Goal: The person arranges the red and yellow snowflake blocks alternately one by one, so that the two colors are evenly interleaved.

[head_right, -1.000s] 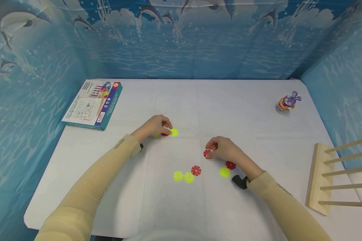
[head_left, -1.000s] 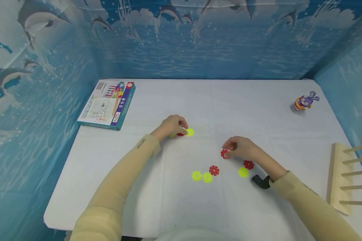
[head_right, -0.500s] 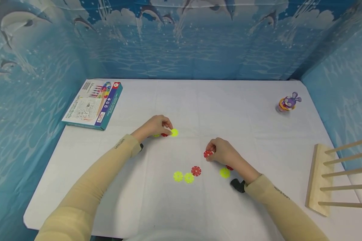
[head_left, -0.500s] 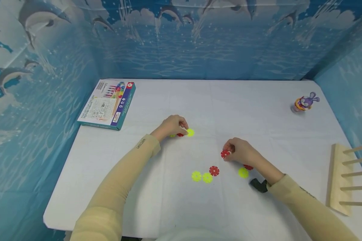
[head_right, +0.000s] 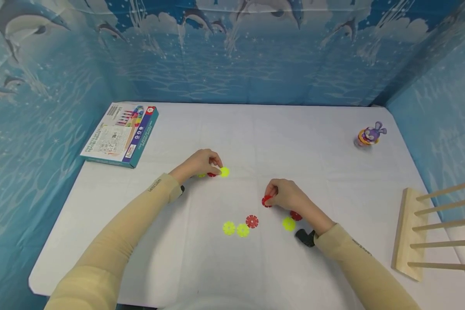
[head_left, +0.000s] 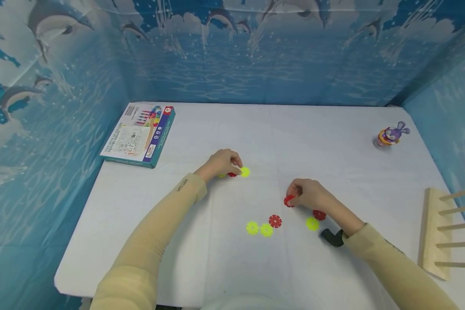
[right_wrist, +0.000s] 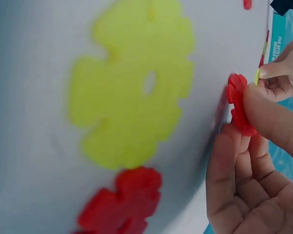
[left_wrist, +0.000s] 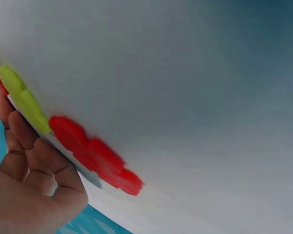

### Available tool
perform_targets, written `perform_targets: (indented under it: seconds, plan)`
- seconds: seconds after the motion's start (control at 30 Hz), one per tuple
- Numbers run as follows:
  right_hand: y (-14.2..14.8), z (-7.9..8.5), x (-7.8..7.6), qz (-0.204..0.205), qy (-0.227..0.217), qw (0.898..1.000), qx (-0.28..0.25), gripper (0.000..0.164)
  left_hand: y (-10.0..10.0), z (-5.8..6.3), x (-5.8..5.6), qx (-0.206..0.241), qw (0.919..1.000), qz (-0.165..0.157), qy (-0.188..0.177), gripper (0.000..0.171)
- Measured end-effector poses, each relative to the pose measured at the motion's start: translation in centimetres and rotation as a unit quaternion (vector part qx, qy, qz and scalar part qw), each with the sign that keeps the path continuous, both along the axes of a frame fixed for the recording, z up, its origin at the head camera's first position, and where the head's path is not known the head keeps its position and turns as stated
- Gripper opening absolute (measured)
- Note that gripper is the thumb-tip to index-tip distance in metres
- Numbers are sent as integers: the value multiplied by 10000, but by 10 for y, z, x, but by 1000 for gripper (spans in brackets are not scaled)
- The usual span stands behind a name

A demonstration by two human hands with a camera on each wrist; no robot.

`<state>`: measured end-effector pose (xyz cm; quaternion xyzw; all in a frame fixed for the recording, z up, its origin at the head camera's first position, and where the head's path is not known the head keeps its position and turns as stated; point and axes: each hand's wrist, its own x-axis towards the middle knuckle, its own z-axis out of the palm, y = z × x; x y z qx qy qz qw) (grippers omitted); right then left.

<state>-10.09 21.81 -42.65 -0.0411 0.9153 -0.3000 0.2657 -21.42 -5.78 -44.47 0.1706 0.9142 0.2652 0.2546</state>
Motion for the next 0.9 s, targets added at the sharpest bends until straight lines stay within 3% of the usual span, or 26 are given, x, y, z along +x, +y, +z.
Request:
perform_targets:
  seconds: [0.23, 0.9]
  plan:
    - [-4, 6, -12, 31, -35, 9996, -265, 17, 0, 1, 1, -17, 10000, -14, 13, 17]
    - [-51, 2, -78, -505, -198, 9959, -723, 24, 1, 3, 3, -6, 10000, 53, -37, 17]
